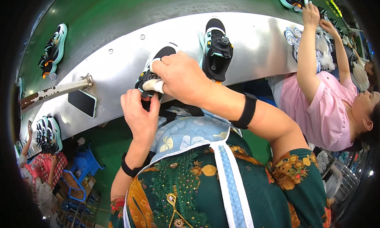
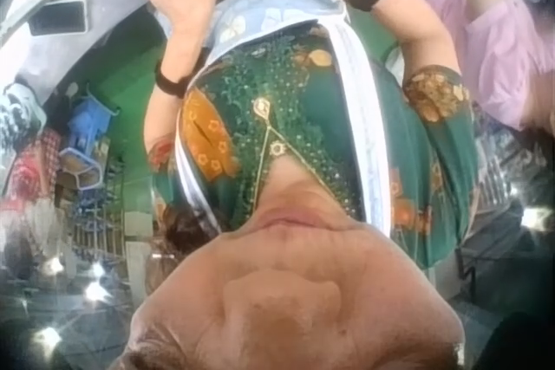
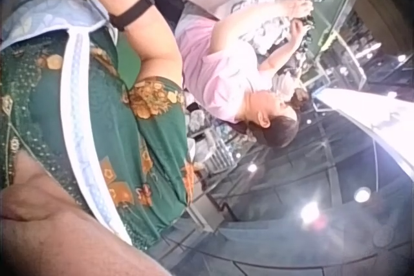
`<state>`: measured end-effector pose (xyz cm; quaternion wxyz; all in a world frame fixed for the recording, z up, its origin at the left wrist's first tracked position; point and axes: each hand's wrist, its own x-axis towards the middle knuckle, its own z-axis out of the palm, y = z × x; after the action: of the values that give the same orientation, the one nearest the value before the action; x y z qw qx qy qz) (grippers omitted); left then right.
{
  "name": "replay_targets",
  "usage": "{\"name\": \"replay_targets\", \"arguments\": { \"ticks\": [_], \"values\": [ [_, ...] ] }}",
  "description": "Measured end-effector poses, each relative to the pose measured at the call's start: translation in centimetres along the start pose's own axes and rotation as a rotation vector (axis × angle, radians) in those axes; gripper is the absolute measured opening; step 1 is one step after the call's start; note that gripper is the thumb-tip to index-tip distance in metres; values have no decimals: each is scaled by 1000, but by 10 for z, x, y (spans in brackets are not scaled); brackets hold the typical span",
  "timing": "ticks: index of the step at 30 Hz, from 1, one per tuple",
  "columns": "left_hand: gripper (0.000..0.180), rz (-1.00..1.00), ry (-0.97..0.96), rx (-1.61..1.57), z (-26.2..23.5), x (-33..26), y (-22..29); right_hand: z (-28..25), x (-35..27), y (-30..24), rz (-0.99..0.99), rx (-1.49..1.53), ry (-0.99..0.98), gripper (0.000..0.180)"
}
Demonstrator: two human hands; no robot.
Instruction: Lacing and tying shoes on a factory assembly line.
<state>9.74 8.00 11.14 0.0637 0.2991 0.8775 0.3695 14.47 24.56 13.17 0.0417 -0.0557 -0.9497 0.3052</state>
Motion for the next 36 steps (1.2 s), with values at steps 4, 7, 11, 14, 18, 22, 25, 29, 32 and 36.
{"name": "replay_targets", "arguments": {
  "ticks": [4,7,11,14,18,22,25,29,32,36],
  "values": [
    [26,25,3,-36,0,-1,-2,3,-4,5,-52,232,36,35],
    [26,-2,-14,-38,-1,0,0,11,-3,6,-170,-4,183,34],
    [26,13,-32,-41,-2,1,-3,7,2,6,-165,-16,163,31],
    [26,24,-30,-61,-2,0,-5,3,0,11,-87,286,-9,31],
    [26,-6,-26,-55,-1,1,-1,13,-2,7,-157,6,155,33],
    [20,40,-283,-180,-24,4,-4,-4,4,22,-83,218,49,29],
    [20,-246,-209,-509,-39,2,-13,-38,14,24,294,429,-21,34],
    [74,54,-291,-212,-24,16,-11,-18,6,9,26,331,-161,35],
    [96,-50,-344,-224,7,13,-7,-3,5,3,62,404,-122,27],
    [95,-79,-378,-263,9,17,-12,-7,13,6,55,418,-180,25]
  ]
}}
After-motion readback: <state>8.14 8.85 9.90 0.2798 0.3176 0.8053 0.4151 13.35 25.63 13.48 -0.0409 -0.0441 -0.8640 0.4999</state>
